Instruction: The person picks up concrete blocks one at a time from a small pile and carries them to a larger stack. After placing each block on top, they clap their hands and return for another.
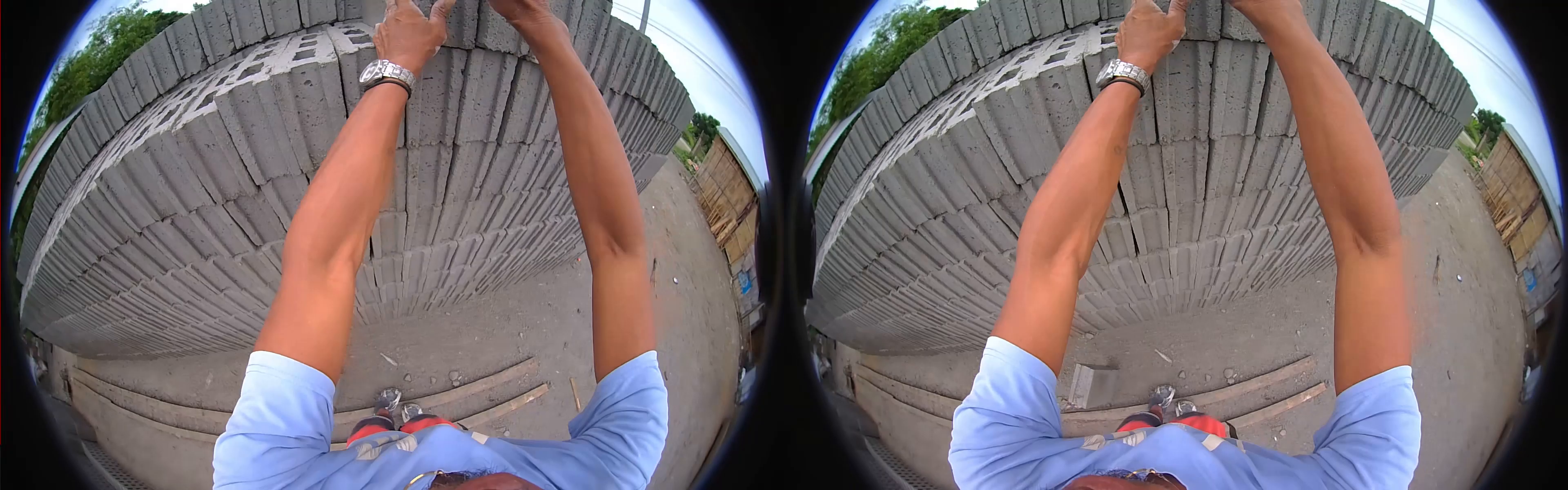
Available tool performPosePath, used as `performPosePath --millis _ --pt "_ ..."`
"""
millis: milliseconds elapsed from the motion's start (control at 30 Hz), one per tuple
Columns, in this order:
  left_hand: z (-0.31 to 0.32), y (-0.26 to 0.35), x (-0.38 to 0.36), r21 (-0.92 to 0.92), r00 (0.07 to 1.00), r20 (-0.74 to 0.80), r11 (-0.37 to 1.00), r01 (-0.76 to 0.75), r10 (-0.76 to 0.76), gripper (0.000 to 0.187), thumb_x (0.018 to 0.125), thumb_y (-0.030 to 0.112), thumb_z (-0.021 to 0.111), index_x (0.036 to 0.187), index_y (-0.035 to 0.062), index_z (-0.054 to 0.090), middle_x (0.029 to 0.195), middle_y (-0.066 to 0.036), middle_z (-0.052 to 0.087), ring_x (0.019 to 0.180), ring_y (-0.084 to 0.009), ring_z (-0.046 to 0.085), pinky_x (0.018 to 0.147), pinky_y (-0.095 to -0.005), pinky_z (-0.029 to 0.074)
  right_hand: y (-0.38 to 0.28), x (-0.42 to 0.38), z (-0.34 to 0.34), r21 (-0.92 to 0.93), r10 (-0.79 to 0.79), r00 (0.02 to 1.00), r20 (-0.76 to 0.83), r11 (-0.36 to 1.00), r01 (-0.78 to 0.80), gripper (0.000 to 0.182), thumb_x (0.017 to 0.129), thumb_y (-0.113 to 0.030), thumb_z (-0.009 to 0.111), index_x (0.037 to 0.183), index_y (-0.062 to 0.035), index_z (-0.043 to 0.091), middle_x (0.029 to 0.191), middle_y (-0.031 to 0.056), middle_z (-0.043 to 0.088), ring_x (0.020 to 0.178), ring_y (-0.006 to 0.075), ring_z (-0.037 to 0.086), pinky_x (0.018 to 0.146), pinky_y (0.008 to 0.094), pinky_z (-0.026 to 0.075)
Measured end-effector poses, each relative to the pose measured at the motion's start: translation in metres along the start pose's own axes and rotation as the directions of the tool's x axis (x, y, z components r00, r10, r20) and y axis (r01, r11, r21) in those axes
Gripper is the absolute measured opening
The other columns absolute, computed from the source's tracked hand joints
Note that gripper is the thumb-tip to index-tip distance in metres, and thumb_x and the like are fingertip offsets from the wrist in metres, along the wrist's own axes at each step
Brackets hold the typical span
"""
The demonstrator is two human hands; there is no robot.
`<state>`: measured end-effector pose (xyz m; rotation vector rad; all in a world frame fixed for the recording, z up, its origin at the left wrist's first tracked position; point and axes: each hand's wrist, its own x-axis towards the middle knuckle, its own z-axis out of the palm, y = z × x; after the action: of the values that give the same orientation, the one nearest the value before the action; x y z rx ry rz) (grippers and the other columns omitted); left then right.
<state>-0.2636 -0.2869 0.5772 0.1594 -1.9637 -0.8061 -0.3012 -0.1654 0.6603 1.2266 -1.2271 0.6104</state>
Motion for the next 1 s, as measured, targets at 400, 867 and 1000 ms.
performPosePath --millis 400,867,1000 --pt "-0.103 -0.327 -0.559 0.267 0.743 0.518 0.905 0.330 -0.424 0.051 0.090 0.030 0.062 0.132 0.0021 0.052 0.129 -0.024 0.057 0.117 -0.0427 0.055 0.101 -0.0444 0.044 -0.390 -0.691 -0.226 -0.518 0.538 -0.538 0.649 -0.206 -0.830 0.033 0.088 -0.025 0.064 0.104 0.0033 0.069 0.080 0.0111 0.069 0.071 0.0179 0.066 0.064 0.0322 0.051" --pt "-0.704 -0.367 -0.945 0.192 -0.438 -0.443 -0.560 0.806 -0.782 0.042 0.095 0.037 0.055 0.118 0.0029 0.061 0.084 -0.007 0.064 0.074 -0.0194 0.067 0.053 -0.0297 0.050 -0.765 -0.692 0.106 -0.736 0.284 -0.698 0.657 0.044 -0.675 0.067 0.081 -0.055 0.061 0.109 0.0055 0.067 0.113 0.0290 0.064 0.112 0.0398 0.060 0.100 0.0416 0.045" --pt "-0.723 -0.360 -0.958 0.231 -0.389 -0.393 -0.499 0.835 -0.834 0.050 0.095 0.043 0.057 0.124 0.0020 0.059 0.094 -0.010 0.067 0.078 -0.0196 0.068 0.053 -0.0276 0.050 -0.807 -0.736 0.273 -0.781 0.214 -0.761 0.613 0.313 -0.541 0.089 0.081 -0.068 0.054 0.126 0.0082 0.055 0.132 0.0274 0.054 0.126 0.0405 0.049 0.107 0.0507 0.033"
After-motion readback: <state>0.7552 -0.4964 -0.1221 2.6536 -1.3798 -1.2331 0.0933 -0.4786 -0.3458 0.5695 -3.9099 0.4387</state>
